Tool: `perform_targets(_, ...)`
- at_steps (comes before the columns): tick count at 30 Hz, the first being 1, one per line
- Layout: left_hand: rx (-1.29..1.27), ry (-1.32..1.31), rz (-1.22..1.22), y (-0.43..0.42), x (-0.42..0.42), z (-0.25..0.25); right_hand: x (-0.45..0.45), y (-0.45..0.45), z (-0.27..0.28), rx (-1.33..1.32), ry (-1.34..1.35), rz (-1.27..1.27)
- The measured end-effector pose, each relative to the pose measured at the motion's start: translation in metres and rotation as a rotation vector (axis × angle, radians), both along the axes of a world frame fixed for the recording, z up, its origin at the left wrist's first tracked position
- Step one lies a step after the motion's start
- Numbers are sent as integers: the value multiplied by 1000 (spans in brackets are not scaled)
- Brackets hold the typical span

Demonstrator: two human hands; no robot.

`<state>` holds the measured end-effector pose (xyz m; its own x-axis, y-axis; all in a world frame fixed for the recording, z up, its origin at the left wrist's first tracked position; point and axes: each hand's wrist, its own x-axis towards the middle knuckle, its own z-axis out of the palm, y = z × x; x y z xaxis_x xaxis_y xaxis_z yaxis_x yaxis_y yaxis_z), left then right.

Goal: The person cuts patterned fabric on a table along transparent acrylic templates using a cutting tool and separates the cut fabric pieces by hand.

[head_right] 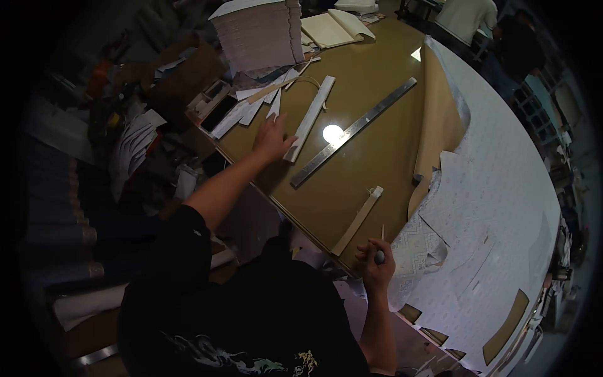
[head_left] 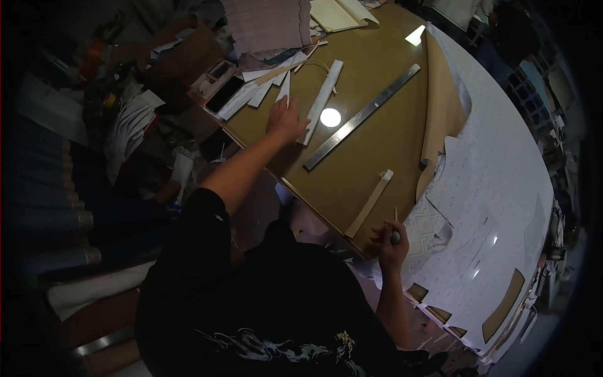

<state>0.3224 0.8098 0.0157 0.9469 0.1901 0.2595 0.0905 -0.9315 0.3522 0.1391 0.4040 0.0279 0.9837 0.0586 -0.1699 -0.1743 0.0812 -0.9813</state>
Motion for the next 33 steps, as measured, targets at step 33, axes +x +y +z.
perform_targets(33, -48, 372, -306, 37, 137, -13, 75, 119, -16, -1163, -110, -475)
